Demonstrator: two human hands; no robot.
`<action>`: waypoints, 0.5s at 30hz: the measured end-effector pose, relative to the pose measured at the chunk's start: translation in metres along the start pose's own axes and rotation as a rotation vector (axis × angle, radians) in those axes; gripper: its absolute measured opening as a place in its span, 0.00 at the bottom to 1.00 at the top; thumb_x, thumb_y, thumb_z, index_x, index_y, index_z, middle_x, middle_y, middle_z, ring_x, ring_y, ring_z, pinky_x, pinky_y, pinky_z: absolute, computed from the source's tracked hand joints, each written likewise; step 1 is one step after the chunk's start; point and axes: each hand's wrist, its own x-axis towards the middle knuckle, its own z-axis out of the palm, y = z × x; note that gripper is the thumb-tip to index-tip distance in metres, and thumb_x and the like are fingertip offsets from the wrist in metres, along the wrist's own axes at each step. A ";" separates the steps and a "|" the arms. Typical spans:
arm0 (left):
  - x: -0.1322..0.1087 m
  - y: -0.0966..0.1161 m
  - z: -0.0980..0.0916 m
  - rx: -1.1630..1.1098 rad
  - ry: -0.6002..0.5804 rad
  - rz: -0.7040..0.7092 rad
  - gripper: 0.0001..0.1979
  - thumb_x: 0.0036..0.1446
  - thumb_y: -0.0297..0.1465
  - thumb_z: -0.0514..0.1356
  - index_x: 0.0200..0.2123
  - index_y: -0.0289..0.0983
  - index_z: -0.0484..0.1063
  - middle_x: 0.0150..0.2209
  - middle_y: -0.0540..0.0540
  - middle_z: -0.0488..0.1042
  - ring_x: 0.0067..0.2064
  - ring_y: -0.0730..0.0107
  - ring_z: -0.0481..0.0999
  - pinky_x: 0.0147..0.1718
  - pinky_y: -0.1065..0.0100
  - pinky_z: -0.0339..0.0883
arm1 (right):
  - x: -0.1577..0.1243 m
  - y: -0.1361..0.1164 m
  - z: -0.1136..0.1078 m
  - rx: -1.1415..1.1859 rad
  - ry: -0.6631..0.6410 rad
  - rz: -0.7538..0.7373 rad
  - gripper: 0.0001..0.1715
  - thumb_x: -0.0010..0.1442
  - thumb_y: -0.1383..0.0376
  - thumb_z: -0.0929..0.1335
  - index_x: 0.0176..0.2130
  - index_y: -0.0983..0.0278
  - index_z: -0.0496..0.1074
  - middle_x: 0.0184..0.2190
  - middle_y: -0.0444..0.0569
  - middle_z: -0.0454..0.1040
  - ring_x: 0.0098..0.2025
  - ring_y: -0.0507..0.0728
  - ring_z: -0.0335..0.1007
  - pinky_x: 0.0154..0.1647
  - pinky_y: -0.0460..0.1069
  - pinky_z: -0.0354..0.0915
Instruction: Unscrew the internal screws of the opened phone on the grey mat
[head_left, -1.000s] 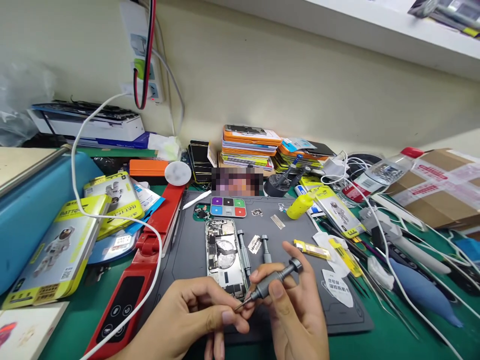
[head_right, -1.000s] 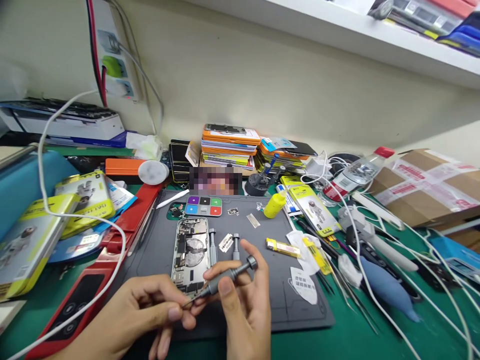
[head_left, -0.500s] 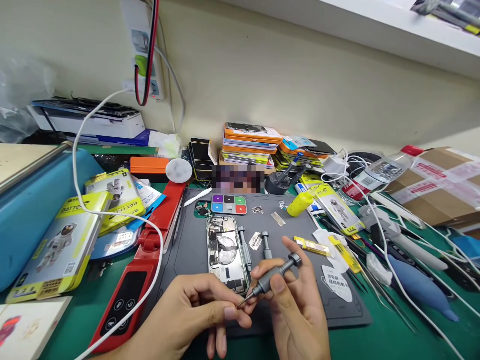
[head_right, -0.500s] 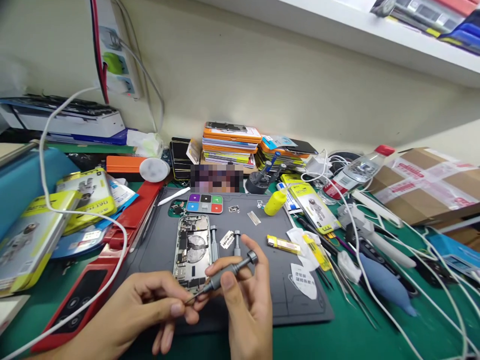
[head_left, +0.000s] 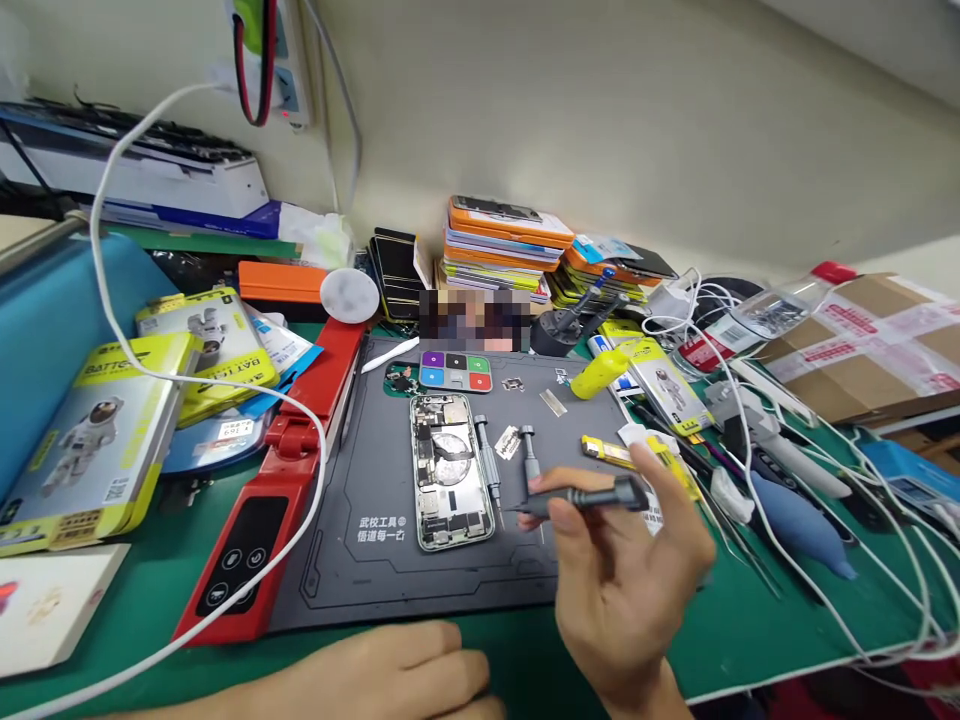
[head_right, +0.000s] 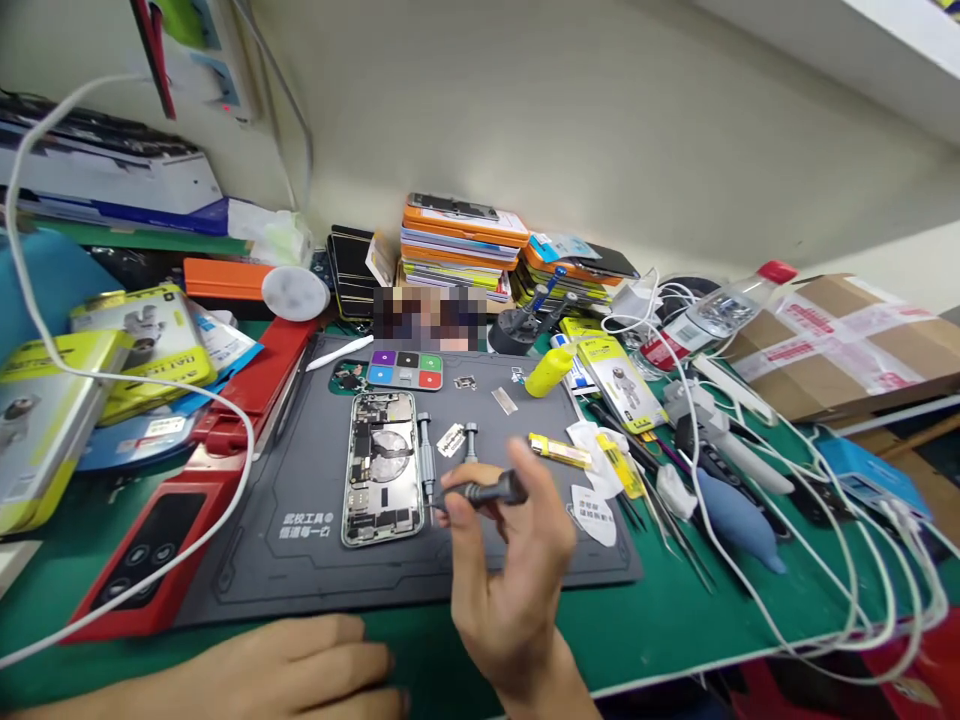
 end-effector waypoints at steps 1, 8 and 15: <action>0.001 0.000 0.002 0.064 0.017 0.012 0.16 0.78 0.29 0.53 0.60 0.38 0.77 0.45 0.39 0.88 0.45 0.53 0.86 0.46 0.62 0.77 | -0.004 0.004 0.000 -0.045 -0.037 -0.077 0.42 0.70 0.77 0.70 0.72 0.45 0.60 0.47 0.47 0.79 0.43 0.56 0.82 0.38 0.53 0.84; 0.017 0.001 -0.014 0.234 -0.104 0.028 0.14 0.78 0.25 0.54 0.50 0.33 0.81 0.52 0.42 0.87 0.54 0.53 0.86 0.64 0.59 0.71 | -0.018 0.020 0.004 -0.086 -0.186 -0.163 0.47 0.68 0.81 0.69 0.74 0.49 0.58 0.52 0.51 0.79 0.49 0.59 0.84 0.47 0.58 0.84; 0.022 0.000 -0.018 0.241 -0.133 -0.002 0.17 0.79 0.26 0.51 0.49 0.34 0.81 0.48 0.44 0.88 0.52 0.56 0.86 0.60 0.60 0.72 | -0.016 0.021 0.004 -0.110 -0.266 -0.164 0.47 0.68 0.81 0.69 0.76 0.51 0.56 0.52 0.52 0.79 0.51 0.59 0.84 0.48 0.56 0.84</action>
